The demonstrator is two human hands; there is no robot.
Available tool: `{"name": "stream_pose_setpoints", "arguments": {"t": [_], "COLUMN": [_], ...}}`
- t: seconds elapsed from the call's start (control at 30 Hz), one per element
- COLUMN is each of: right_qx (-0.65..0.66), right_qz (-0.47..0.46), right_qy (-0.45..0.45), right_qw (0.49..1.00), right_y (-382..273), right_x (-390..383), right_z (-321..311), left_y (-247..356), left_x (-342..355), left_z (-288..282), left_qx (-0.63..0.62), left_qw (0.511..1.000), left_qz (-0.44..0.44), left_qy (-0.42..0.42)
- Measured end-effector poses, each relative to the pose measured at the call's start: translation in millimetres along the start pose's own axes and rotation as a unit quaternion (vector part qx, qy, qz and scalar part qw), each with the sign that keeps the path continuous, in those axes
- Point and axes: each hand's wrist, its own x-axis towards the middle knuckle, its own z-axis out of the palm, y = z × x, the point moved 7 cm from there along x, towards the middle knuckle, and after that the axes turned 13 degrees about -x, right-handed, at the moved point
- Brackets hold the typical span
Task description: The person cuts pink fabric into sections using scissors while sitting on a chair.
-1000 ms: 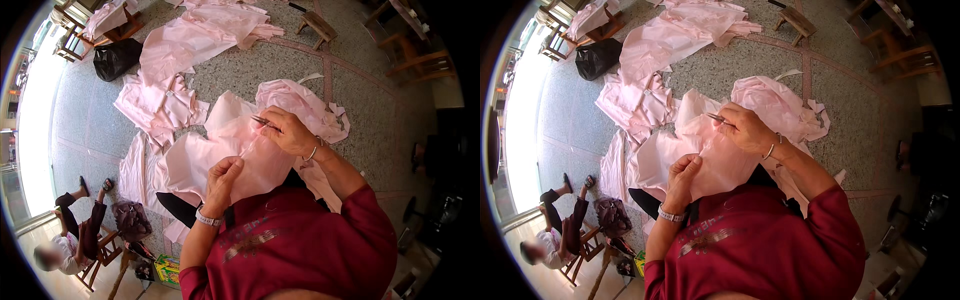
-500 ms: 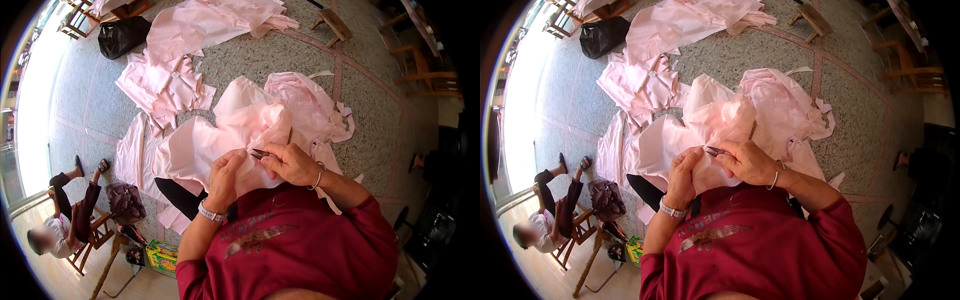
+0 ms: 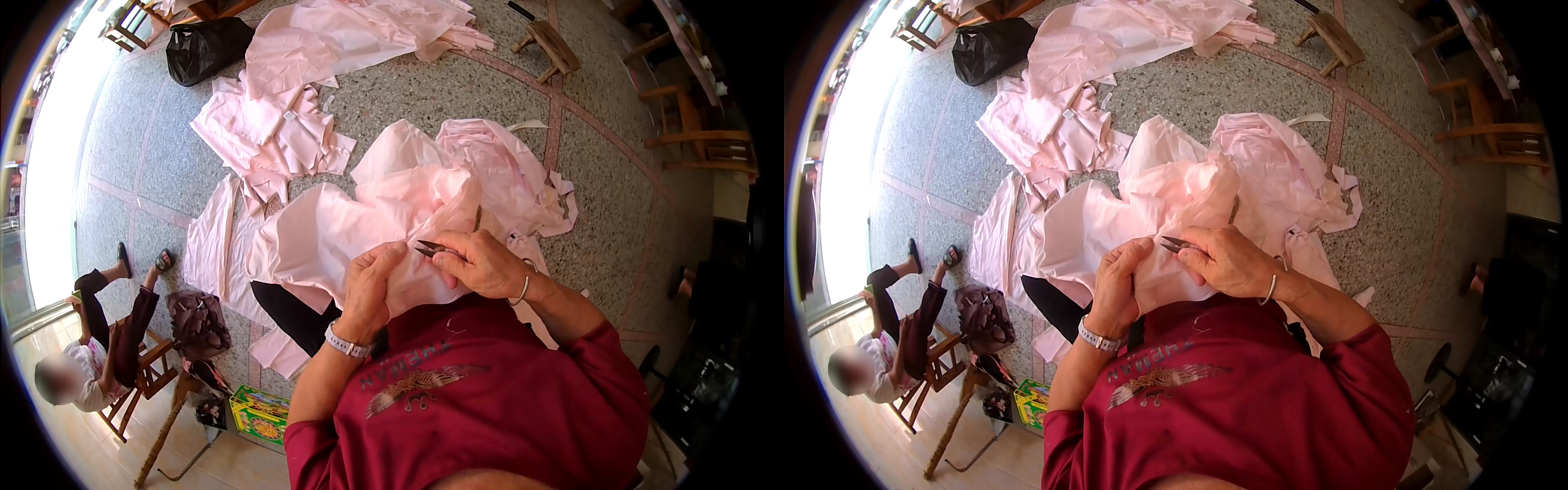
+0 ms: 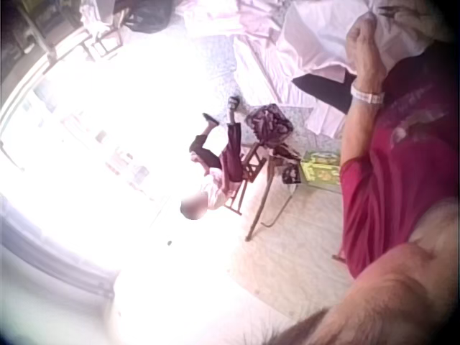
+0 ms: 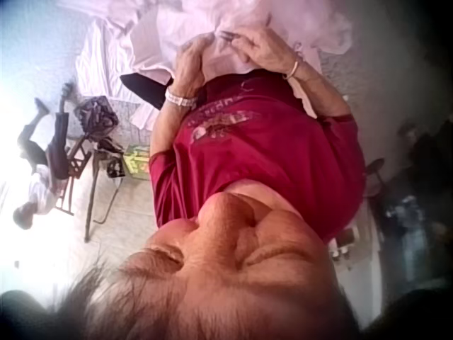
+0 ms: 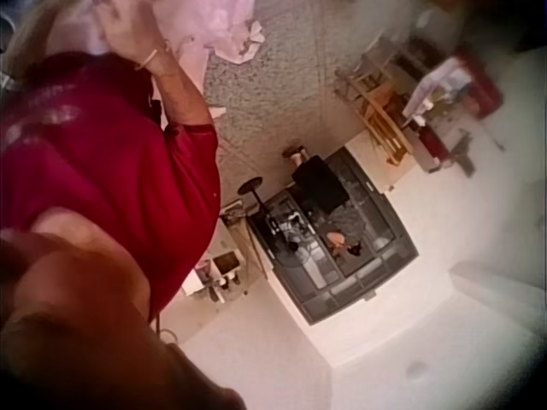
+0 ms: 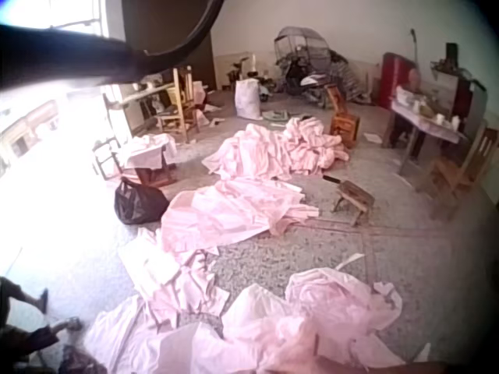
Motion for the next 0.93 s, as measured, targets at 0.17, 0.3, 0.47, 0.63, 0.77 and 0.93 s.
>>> {"name": "stream_pose_setpoints", "arguments": {"t": [0.17,0.3,0.47,0.63,0.77,0.93], "right_qx": [-0.013,-0.01,0.018,0.218,0.36,0.442], "right_qz": [0.005,0.008,-0.021,0.044,0.039,-0.055], "right_qy": [-0.009,-0.006,-0.011,-0.111,-0.176,-0.201], "right_qw": [1.0,1.0,1.0,0.969,0.915,0.873], "right_y": [1,2,7,25,32,25], "right_x": [0,2,5,12,12,5], "right_z": [1,2,4,21,36,25], "left_y": [0,-1,-5,-7,-5,3], "left_x": [-1,-1,1,4,5,-3], "left_z": [-1,-2,-3,3,3,0], "left_qx": [0.0,-0.01,-0.008,0.019,0.057,0.111], "left_qw": [1.0,1.0,1.0,0.998,0.994,0.99], "left_qz": [0.006,-0.004,-0.008,0.043,0.072,0.07], "left_qy": [0.003,0.01,0.005,-0.043,-0.063,-0.042]}}
